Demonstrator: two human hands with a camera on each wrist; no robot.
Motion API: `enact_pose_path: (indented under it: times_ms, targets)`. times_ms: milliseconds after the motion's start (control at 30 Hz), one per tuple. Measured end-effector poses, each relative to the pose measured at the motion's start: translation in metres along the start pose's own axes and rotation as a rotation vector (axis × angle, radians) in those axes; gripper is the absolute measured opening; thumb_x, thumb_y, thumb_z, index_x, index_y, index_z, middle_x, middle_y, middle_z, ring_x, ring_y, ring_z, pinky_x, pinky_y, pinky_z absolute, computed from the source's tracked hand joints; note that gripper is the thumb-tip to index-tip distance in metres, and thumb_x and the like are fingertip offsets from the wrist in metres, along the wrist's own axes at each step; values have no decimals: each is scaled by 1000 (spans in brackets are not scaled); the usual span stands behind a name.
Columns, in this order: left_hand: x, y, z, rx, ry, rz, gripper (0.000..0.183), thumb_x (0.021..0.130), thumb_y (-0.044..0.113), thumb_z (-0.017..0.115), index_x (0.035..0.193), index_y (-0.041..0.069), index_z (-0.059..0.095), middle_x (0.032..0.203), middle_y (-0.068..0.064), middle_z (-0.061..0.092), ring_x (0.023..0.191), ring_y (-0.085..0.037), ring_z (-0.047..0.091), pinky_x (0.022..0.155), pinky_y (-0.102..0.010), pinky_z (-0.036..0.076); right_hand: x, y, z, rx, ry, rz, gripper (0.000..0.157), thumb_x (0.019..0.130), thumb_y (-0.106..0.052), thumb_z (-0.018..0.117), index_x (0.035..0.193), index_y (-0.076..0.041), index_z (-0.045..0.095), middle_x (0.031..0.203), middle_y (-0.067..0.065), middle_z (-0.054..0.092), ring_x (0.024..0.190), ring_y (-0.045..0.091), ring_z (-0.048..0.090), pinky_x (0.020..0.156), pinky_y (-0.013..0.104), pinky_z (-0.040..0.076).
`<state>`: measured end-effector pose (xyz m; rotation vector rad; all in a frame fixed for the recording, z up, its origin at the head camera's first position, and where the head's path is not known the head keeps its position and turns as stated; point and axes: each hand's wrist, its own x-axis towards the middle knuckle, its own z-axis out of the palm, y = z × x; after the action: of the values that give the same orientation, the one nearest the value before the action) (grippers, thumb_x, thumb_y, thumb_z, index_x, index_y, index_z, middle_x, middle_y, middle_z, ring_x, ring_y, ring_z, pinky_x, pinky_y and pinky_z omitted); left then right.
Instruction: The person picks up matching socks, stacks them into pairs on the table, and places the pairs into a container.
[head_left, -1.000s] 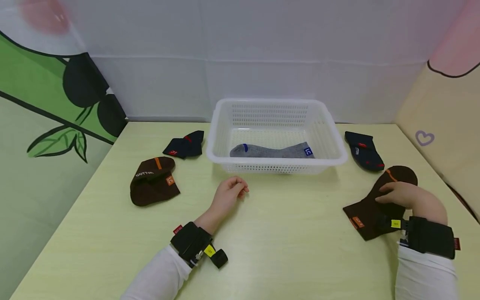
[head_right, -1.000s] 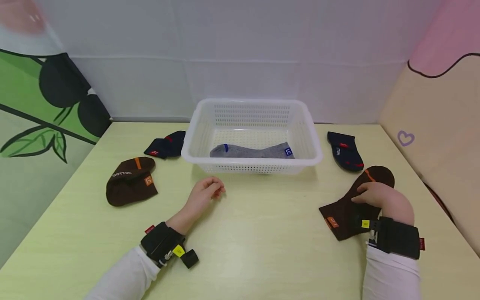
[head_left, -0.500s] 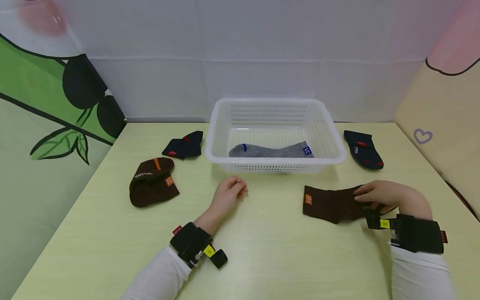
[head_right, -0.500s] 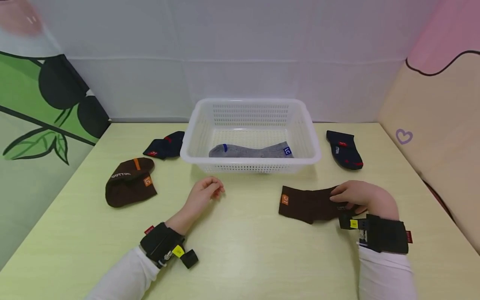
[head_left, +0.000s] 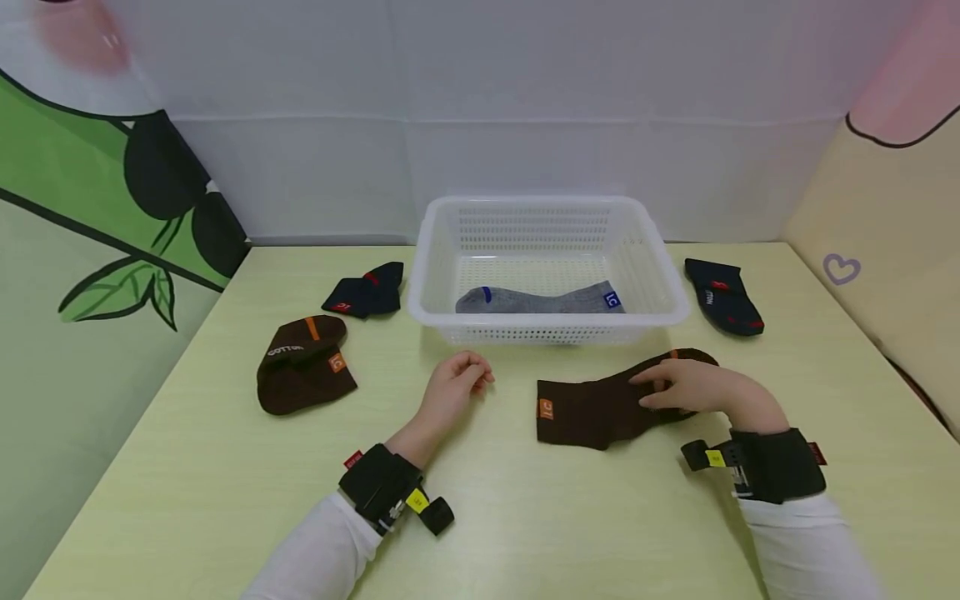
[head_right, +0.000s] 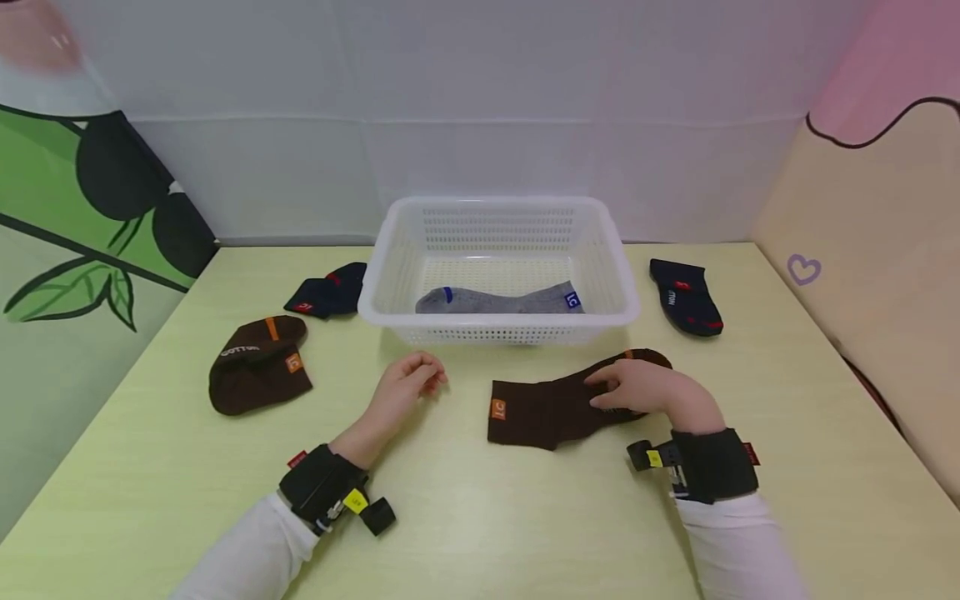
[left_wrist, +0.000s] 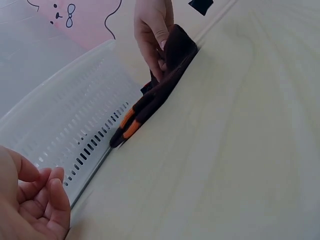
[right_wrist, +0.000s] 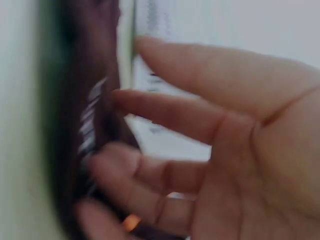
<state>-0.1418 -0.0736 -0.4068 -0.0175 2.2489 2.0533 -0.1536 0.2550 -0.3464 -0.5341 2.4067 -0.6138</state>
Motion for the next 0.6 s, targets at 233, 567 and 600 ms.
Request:
enact_pose_path:
  times_ms: [233, 567, 600]
  targets:
    - [1, -1, 0, -1, -5, 26, 17, 94, 1, 48, 89, -11, 59, 74, -5, 62, 63, -11, 51, 60, -20, 45, 20, -11, 20, -3, 69, -127, 49, 90, -23, 64, 133, -1, 53, 91, 4, 50, 73, 13, 43, 64, 25, 38]
    - [3, -6, -1, 43, -29, 36, 16, 94, 2, 50, 92, -10, 61, 80, -11, 64, 65, -7, 52, 61, -19, 45, 29, -28, 35, -52, 108, -203, 60, 86, -27, 67, 136, 0, 47, 94, 6, 43, 75, 13, 40, 69, 27, 36]
    - [3, -6, -2, 61, -33, 47, 15, 93, 2, 52, 93, -10, 62, 82, -12, 65, 67, -7, 53, 62, -19, 45, 29, -29, 35, -49, 109, -211, 61, 86, -28, 68, 136, 0, 47, 95, 7, 44, 76, 13, 41, 69, 27, 37]
